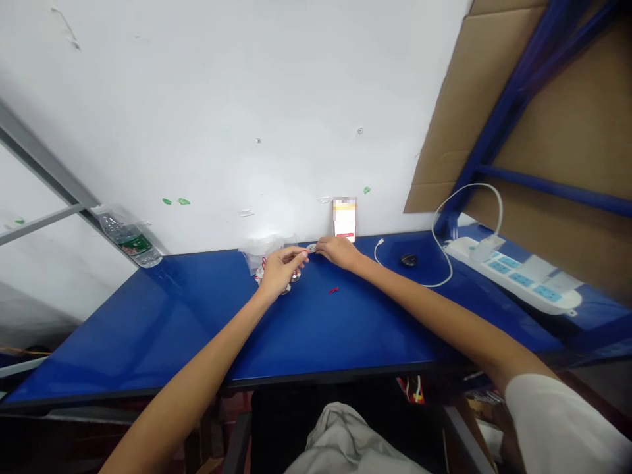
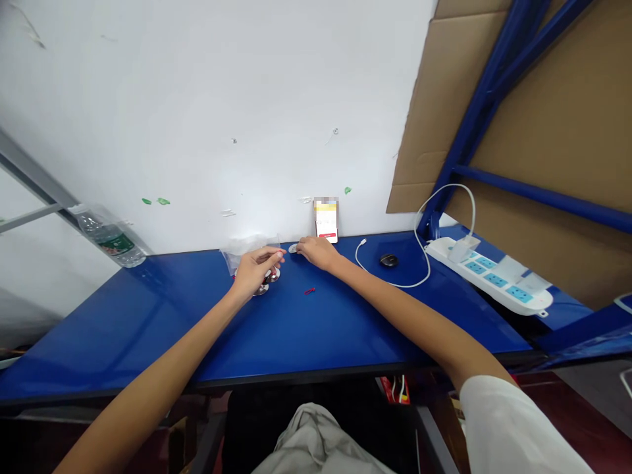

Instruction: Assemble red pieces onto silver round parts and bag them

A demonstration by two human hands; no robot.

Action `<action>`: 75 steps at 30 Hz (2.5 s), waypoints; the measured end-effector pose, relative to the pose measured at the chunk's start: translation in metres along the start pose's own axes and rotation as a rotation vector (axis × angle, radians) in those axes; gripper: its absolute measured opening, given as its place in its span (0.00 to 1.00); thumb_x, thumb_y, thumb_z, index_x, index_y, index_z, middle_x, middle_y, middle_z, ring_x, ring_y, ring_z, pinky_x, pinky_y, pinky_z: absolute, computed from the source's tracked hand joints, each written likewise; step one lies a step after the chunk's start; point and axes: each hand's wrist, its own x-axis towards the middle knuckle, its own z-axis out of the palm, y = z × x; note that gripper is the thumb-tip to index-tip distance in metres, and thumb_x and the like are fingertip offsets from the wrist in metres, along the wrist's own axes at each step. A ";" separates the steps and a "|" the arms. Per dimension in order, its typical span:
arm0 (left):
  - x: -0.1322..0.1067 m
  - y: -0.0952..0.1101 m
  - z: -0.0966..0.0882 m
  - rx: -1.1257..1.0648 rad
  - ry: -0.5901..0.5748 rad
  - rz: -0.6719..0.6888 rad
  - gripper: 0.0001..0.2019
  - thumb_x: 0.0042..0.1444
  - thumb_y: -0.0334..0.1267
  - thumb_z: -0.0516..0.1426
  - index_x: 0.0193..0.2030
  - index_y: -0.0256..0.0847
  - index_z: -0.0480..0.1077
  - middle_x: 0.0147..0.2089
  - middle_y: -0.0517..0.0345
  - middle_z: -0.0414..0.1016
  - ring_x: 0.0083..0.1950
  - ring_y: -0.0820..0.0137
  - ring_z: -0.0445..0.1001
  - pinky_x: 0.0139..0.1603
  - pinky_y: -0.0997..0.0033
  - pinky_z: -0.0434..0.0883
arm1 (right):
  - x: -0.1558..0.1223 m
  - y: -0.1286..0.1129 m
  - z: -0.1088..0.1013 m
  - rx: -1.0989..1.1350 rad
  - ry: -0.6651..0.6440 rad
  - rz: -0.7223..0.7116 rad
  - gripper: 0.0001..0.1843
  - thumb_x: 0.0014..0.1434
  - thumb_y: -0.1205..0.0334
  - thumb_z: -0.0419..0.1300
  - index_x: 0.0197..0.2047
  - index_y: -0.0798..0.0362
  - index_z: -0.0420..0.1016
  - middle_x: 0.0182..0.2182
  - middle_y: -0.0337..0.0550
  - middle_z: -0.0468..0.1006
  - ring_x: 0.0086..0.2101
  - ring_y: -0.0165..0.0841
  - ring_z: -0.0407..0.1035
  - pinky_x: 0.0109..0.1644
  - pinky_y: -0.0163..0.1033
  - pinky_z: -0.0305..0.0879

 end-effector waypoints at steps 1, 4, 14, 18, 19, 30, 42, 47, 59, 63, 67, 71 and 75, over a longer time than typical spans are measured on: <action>0.000 0.000 0.000 0.007 0.002 -0.011 0.21 0.59 0.57 0.69 0.47 0.40 0.85 0.38 0.51 0.84 0.30 0.68 0.76 0.27 0.70 0.71 | -0.003 0.000 -0.001 0.040 0.042 0.004 0.12 0.76 0.66 0.58 0.53 0.52 0.85 0.50 0.51 0.85 0.48 0.40 0.78 0.44 0.38 0.67; -0.001 -0.001 -0.001 0.035 0.026 0.003 0.21 0.60 0.55 0.68 0.50 0.41 0.86 0.40 0.52 0.83 0.29 0.70 0.74 0.28 0.70 0.71 | -0.012 -0.003 -0.004 0.241 0.216 0.006 0.12 0.76 0.65 0.60 0.53 0.51 0.86 0.51 0.49 0.84 0.48 0.38 0.78 0.48 0.38 0.69; -0.002 0.001 0.000 0.076 0.067 0.016 0.18 0.58 0.51 0.70 0.48 0.40 0.86 0.35 0.53 0.83 0.32 0.68 0.77 0.30 0.72 0.71 | -0.045 -0.024 -0.009 1.174 0.129 0.207 0.22 0.63 0.40 0.71 0.43 0.52 0.87 0.33 0.44 0.84 0.31 0.37 0.80 0.36 0.42 0.78; -0.002 0.002 -0.003 -0.014 -0.029 -0.090 0.20 0.57 0.53 0.71 0.48 0.39 0.86 0.32 0.54 0.81 0.28 0.70 0.75 0.28 0.72 0.70 | -0.044 -0.023 -0.008 1.254 0.097 0.214 0.22 0.61 0.41 0.73 0.45 0.52 0.87 0.32 0.44 0.85 0.33 0.38 0.81 0.35 0.41 0.78; -0.002 0.002 -0.003 -0.034 -0.070 -0.119 0.20 0.57 0.53 0.71 0.48 0.39 0.86 0.33 0.54 0.82 0.29 0.70 0.76 0.29 0.72 0.71 | -0.043 -0.023 -0.009 1.246 0.103 0.200 0.22 0.62 0.42 0.73 0.47 0.52 0.87 0.33 0.44 0.85 0.33 0.37 0.81 0.35 0.41 0.79; -0.003 -0.007 0.000 0.362 -0.125 0.175 0.10 0.64 0.45 0.66 0.44 0.44 0.88 0.43 0.52 0.86 0.35 0.67 0.80 0.38 0.68 0.77 | -0.049 -0.026 -0.020 1.012 0.190 -0.013 0.14 0.69 0.48 0.67 0.49 0.46 0.88 0.46 0.47 0.85 0.39 0.38 0.82 0.43 0.45 0.81; -0.004 -0.014 0.003 0.670 -0.121 0.317 0.08 0.67 0.35 0.63 0.46 0.46 0.86 0.44 0.57 0.86 0.39 0.67 0.81 0.44 0.67 0.75 | -0.049 -0.001 -0.007 0.199 0.121 -0.056 0.20 0.71 0.71 0.57 0.57 0.45 0.84 0.54 0.48 0.83 0.55 0.44 0.76 0.59 0.49 0.73; -0.005 -0.009 0.003 0.647 -0.111 0.311 0.08 0.67 0.34 0.63 0.45 0.46 0.86 0.45 0.57 0.86 0.40 0.66 0.81 0.45 0.66 0.75 | -0.021 0.045 -0.045 0.185 0.521 0.173 0.15 0.72 0.62 0.58 0.59 0.48 0.78 0.53 0.52 0.80 0.55 0.49 0.72 0.63 0.56 0.70; -0.009 -0.012 0.008 0.591 -0.239 0.338 0.07 0.68 0.34 0.63 0.45 0.45 0.85 0.45 0.57 0.85 0.41 0.68 0.80 0.46 0.67 0.74 | 0.023 0.112 -0.047 0.208 0.749 0.300 0.06 0.70 0.56 0.63 0.44 0.49 0.78 0.46 0.49 0.72 0.46 0.42 0.72 0.55 0.49 0.72; -0.009 -0.011 0.007 0.588 -0.226 0.330 0.07 0.68 0.34 0.63 0.45 0.45 0.85 0.45 0.57 0.85 0.40 0.68 0.80 0.46 0.67 0.74 | 0.014 0.114 -0.052 0.227 0.703 0.260 0.11 0.73 0.54 0.60 0.47 0.49 0.81 0.44 0.48 0.71 0.46 0.43 0.71 0.56 0.49 0.72; -0.009 -0.010 0.007 0.597 -0.222 0.333 0.07 0.68 0.35 0.63 0.45 0.44 0.85 0.46 0.56 0.85 0.39 0.67 0.80 0.44 0.67 0.74 | 0.012 0.114 -0.054 0.228 0.677 0.253 0.11 0.71 0.54 0.62 0.49 0.49 0.82 0.45 0.48 0.70 0.46 0.43 0.71 0.56 0.49 0.72; -0.009 -0.010 0.007 0.605 -0.227 0.320 0.07 0.68 0.35 0.63 0.45 0.44 0.85 0.45 0.56 0.85 0.38 0.68 0.79 0.44 0.68 0.74 | 0.014 0.112 -0.054 0.225 0.707 0.261 0.09 0.70 0.55 0.63 0.47 0.49 0.81 0.45 0.48 0.70 0.45 0.42 0.71 0.55 0.49 0.72; -0.008 -0.011 0.006 0.594 -0.220 0.331 0.07 0.68 0.35 0.62 0.45 0.45 0.85 0.46 0.56 0.85 0.40 0.67 0.80 0.43 0.68 0.74 | 0.012 0.115 -0.055 0.261 0.677 0.235 0.09 0.70 0.58 0.62 0.48 0.50 0.81 0.45 0.48 0.70 0.43 0.41 0.71 0.53 0.48 0.73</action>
